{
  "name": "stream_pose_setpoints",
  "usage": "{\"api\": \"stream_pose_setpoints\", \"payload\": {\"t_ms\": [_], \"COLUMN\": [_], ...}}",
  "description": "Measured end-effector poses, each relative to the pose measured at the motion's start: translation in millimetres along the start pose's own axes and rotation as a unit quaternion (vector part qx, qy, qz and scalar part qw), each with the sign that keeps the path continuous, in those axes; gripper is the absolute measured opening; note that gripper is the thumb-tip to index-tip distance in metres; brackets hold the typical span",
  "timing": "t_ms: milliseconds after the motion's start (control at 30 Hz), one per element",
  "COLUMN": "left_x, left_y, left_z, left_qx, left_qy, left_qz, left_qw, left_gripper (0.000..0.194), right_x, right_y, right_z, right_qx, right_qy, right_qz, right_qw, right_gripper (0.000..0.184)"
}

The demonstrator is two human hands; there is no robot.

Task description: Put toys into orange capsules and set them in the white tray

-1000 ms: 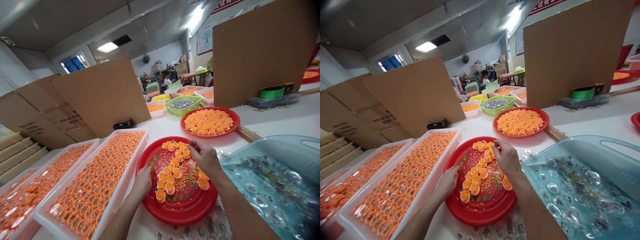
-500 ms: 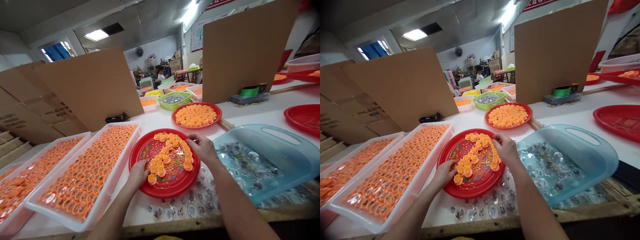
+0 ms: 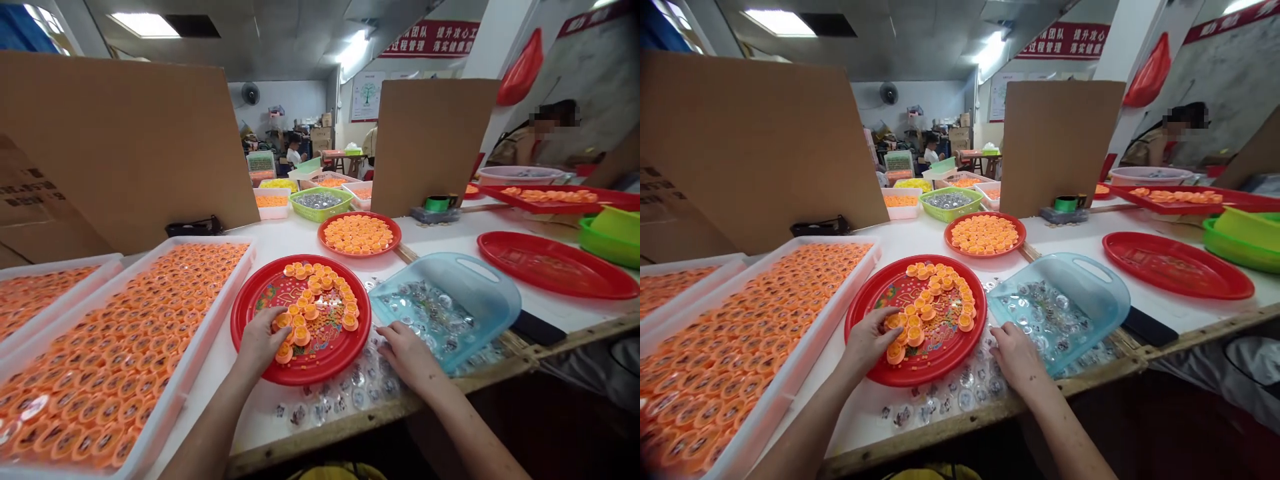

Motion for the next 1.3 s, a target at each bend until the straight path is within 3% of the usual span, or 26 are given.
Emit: {"api": "stream_pose_setpoints", "payload": {"t_ms": [267,467,533,633,767,867,933,1133,1300], "left_x": [8,4,4,5,7,11,17,23,19], "left_y": [4.7,-0.2,-2.3,-3.6,-4.1,-4.3,-4.0,-2.2,5.8], "left_z": [-2,1,0,0,-1,-7,-12,-23,-30], "left_qx": [0.000,0.031,0.024,-0.002,-0.033,-0.028,-0.021,-0.019,0.002], "left_qy": [-0.030,-0.114,-0.131,-0.126,-0.106,-0.127,-0.162,-0.201,-0.228], "left_qz": [0.156,0.381,0.382,0.306,0.239,0.211,0.220,0.312,0.379], "left_qw": [0.987,0.917,0.915,0.944,0.965,0.969,0.962,0.928,0.897], "left_gripper": [0.030,0.036,0.036,0.031,0.028,0.025,0.025,0.033,0.036], "right_x": [-9,-7,-8,-11,-21,-32,-38,-32,-19], "right_y": [7,2,-2,-11,-28,-32,-30,-17,-8], "right_z": [-5,-8,-10,-13,-18,-24,-28,-36,-33], "right_qx": [0.053,0.053,0.040,-0.004,-0.036,0.020,0.068,0.211,0.213], "right_qy": [0.024,0.016,0.005,-0.006,0.066,0.145,0.158,0.031,0.001], "right_qz": [0.084,0.131,0.124,0.038,-0.128,-0.248,-0.278,-0.198,-0.123], "right_qw": [0.995,0.990,0.991,0.999,0.989,0.958,0.945,0.957,0.969], "right_gripper": [0.021,0.033,0.034,0.032,0.032,0.039,0.041,0.030,0.029]}}
Point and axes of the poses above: each hand's wrist, its own z-axis away from the middle knuckle, its own y-axis out of the palm, x = y × z, the point moved 2 cm from there along -z, towards the middle knuckle, and after that the axes turned 7 degrees about y, right-handed, at the moved point
